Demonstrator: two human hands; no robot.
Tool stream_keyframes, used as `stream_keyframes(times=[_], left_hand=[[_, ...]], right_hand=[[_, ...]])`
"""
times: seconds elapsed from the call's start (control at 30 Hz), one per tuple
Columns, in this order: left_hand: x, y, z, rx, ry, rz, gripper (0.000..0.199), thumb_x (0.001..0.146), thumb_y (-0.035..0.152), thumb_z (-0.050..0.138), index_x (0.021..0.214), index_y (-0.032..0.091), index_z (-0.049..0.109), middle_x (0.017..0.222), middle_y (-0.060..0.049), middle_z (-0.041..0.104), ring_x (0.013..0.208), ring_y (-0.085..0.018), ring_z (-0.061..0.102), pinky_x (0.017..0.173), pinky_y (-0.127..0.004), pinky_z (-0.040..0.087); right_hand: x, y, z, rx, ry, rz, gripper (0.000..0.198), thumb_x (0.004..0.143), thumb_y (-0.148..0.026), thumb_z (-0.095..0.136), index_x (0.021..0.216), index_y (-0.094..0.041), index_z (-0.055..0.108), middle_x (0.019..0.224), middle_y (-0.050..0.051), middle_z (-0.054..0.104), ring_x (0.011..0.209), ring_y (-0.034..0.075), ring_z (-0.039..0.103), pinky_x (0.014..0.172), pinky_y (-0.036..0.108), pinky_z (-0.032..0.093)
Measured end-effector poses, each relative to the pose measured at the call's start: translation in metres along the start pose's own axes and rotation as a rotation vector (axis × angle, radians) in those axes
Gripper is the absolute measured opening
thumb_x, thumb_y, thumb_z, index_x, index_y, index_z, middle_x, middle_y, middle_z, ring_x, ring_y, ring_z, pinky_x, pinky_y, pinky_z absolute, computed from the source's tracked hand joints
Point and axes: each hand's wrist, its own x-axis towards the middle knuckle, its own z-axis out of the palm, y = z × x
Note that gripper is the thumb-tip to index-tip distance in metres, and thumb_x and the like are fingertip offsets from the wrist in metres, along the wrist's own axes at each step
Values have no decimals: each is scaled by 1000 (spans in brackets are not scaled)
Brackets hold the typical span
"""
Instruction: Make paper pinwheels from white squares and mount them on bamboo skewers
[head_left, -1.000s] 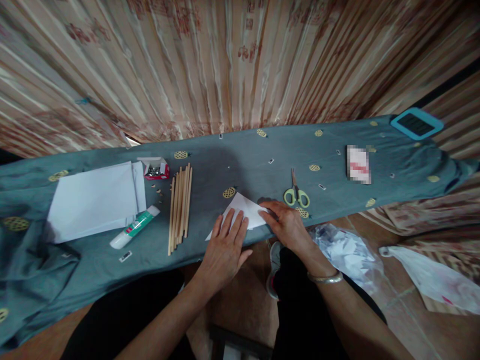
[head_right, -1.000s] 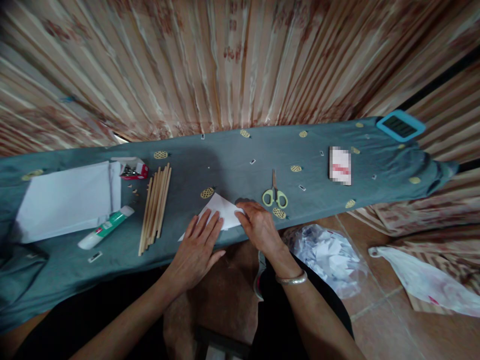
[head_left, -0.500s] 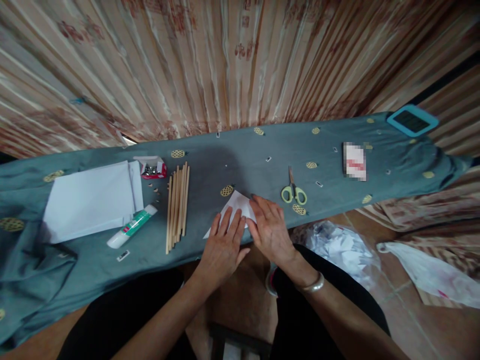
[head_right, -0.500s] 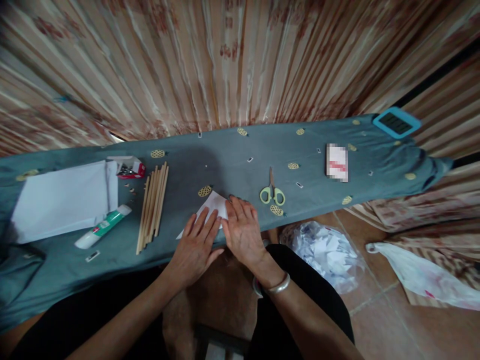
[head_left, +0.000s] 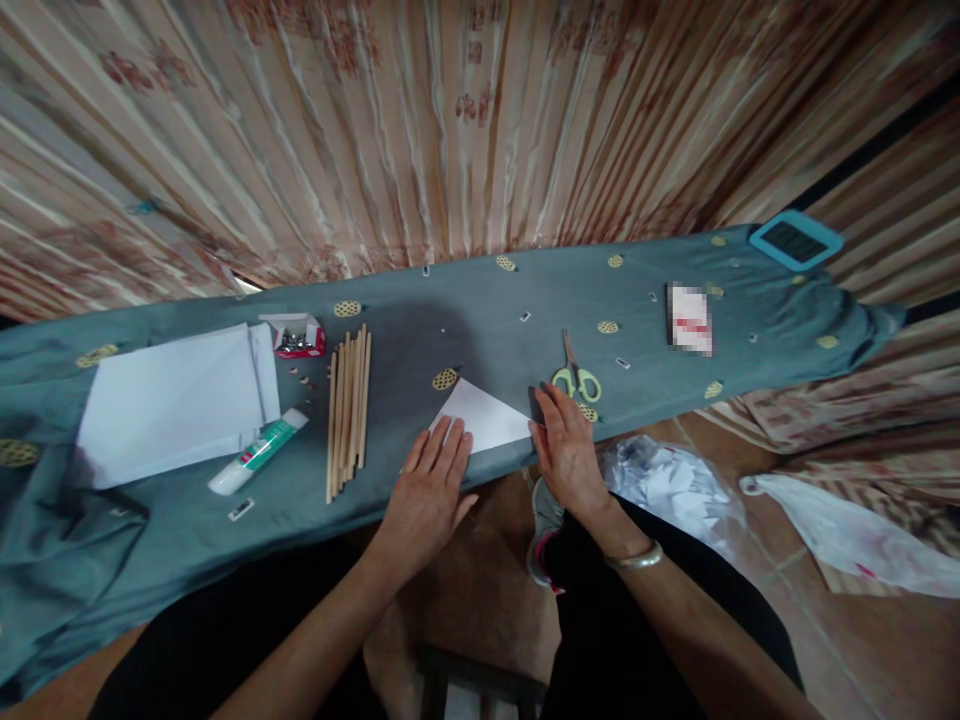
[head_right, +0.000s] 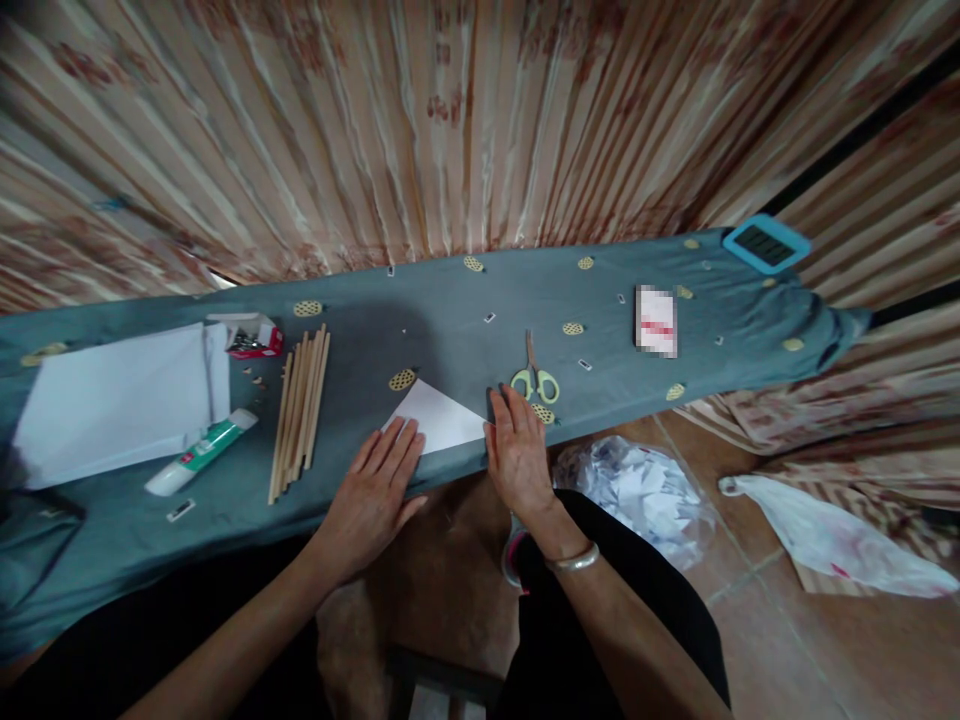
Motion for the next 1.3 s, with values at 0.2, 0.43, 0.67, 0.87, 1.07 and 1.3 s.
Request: stream_keyframes(times=[0.2, 0.43, 0.67, 0.87, 1.07, 1.3], left_hand=[[-33, -12, 8, 47, 103, 9, 64, 89, 28, 54, 144, 1, 35, 150, -24, 39, 142, -34, 35, 113, -49, 36], [-64, -20, 5, 91, 178, -12, 72, 90, 27, 52, 150, 4, 21, 146, -25, 45, 138, -36, 41, 108, -51, 42], [-84, -19, -1, 2, 217, -74, 75, 92, 25, 51, 154, 14, 11, 147, -23, 44, 138, -35, 41, 106, -55, 43], [-53, -24, -17, -247, 307, -183, 66, 95, 29, 50, 153, 24, 18, 147, -18, 45, 137, -30, 43, 109, -51, 41], [-7, -34, -5, -488, 272, -263, 64, 92, 33, 54, 148, 19, 27, 140, -19, 51, 126, -29, 55, 105, -51, 45], [8, -29, -8, -646, 268, -293, 61, 88, 23, 54, 145, 24, 34, 138, -12, 56, 110, -24, 65, 92, -41, 55]], right_hand=[[-1, 13, 1, 53, 50, -40, 42, 97, -19, 36, 136, -10, 49, 138, 21, 51, 133, 30, 45, 109, 52, 39], [-2, 18, 6, 59, 60, -62, 42, 95, -16, 35, 134, -9, 51, 138, 22, 51, 133, 30, 45, 108, 55, 40], [0, 23, 1, 116, 52, -73, 46, 92, -13, 33, 133, -10, 52, 137, 22, 53, 133, 30, 45, 108, 54, 40], [18, 19, -12, 116, 116, 24, 42, 98, -26, 33, 133, -14, 53, 139, 20, 53, 131, 30, 47, 107, 57, 38], [27, 1, -12, 214, -81, -37, 50, 93, -44, 50, 132, -13, 55, 143, 20, 49, 133, 32, 45, 109, 53, 38], [30, -15, -6, 494, -140, 55, 14, 84, -23, 62, 96, -21, 68, 140, 13, 54, 130, 28, 51, 107, 49, 41]])
